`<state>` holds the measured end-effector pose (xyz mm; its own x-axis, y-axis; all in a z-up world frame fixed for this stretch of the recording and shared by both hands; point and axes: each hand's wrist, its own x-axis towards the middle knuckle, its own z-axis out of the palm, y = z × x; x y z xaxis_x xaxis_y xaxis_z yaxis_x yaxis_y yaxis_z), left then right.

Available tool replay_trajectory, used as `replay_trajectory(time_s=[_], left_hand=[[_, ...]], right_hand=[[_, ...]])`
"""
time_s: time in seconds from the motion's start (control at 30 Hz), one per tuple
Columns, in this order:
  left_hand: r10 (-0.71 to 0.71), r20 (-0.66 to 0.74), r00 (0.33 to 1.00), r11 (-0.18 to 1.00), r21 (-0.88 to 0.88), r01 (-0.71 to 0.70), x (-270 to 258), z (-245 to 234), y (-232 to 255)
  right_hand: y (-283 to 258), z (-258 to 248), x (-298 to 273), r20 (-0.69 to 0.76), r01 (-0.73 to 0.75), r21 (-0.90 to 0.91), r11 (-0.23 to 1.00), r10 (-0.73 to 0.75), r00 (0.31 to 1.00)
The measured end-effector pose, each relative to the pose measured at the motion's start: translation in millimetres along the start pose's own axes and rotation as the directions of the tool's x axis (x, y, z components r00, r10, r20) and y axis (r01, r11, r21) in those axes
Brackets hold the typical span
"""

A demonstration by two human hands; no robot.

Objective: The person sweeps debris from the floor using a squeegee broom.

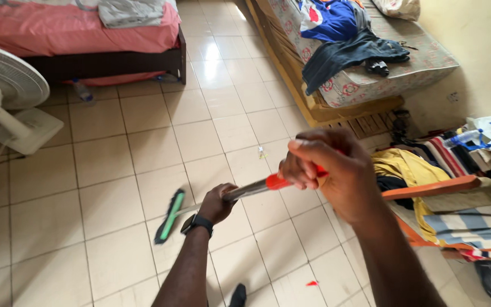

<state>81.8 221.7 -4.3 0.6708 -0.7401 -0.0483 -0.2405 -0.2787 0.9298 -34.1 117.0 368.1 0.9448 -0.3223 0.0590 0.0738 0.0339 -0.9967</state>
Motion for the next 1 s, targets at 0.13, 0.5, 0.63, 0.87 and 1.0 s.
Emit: replay_trajectory(time_s=[0.13,0.5,0.63,0.87,1.0], left_hand=[[0.011,0.089,0.996,0.985,0.171,-0.026,3.0,-0.7,17.1],[-0.046,-0.196,0.980,0.895,0.428,0.128,-53.7,-107.7,-61.3],[-0.325,-0.337,0.884,0.842,0.323,0.432,-97.5,-121.9,-55.2],[-0.438,-0.236,0.867,0.804,0.329,0.495,-96.1,-61.9,-56.6],[-0.150,-0.060,0.987,0.914,0.372,0.161,-58.6,17.1,-49.5]], right_hand=[[-22.4,15.1,1.7,-0.042,-0.033,-0.131,0.991,0.028,0.999],[60.8,55.7,-6.7,0.192,-0.014,0.070,0.997,0.000,0.981],[115.2,72.6,-18.6,0.263,-0.083,0.068,0.994,0.062,0.963],[152.9,21.3,-54.8,0.242,-0.170,0.272,0.947,0.104,0.965],[119.1,-58.1,-69.4,0.066,-0.124,0.265,0.956,0.111,0.992]])
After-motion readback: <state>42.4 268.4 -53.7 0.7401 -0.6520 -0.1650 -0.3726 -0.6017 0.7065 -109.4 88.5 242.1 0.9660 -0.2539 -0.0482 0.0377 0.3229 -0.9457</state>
